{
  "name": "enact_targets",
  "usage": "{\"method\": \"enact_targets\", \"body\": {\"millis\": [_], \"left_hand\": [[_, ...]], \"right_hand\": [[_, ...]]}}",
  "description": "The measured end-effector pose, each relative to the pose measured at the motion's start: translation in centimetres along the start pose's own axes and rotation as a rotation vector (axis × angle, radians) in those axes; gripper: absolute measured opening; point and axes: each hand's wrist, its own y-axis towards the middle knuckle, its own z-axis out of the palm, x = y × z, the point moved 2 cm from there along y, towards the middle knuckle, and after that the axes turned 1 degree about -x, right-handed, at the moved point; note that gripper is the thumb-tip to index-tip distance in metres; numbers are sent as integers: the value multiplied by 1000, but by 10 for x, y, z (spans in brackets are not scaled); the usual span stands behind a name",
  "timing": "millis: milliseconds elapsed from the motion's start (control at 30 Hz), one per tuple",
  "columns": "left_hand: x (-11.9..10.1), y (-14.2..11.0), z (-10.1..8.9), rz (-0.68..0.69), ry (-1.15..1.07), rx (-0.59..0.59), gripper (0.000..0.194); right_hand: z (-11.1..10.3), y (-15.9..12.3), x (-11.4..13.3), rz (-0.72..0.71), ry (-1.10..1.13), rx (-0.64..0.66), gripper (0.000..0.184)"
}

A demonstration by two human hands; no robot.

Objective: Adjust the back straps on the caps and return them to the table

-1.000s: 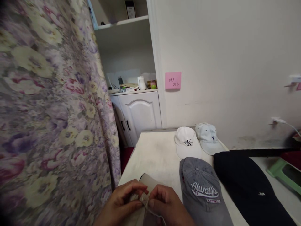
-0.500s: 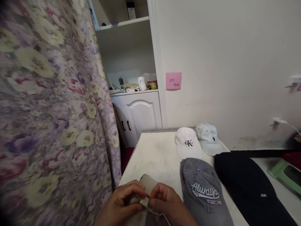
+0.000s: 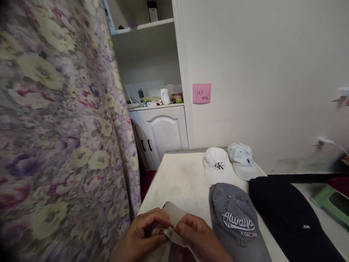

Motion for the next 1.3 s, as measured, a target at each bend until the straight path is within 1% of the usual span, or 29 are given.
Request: {"method": "enact_targets", "body": {"millis": [133, 233, 400, 533, 667, 800, 933, 1000, 1100, 1300], "left_hand": [[1, 0, 2, 5, -30, -9, 12], [-1, 0, 6, -12, 18, -2, 15], [-3, 1, 9, 7, 58, 9, 15], [-2, 2, 8, 12, 54, 7, 13], [-3, 3, 9, 23, 32, 13, 17], [-4, 3, 13, -1, 38, 48, 20], [-6, 1, 12, -7, 60, 28, 22], [-8, 1, 11, 0, 72, 19, 23], [-14, 1, 13, 2, 88, 38, 25], [-26, 1, 20, -12, 211, 82, 24]], "right_hand": [[-3, -10, 7, 101, 67, 0, 45], [-2, -7, 4, 128, 68, 26, 45], [0, 0, 0, 90, 52, 15, 49], [-5, -6, 2, 99, 7, 26, 48], [-12, -9, 0, 96, -34, 57, 50], [-10, -6, -2, 56, -87, 44, 51], [-9, -10, 1, 50, -139, 42, 48], [-10, -13, 2, 59, -147, 57, 49], [-13, -15, 0, 41, -141, 63, 50], [-12, -11, -2, 6, -120, 66, 49]]}}
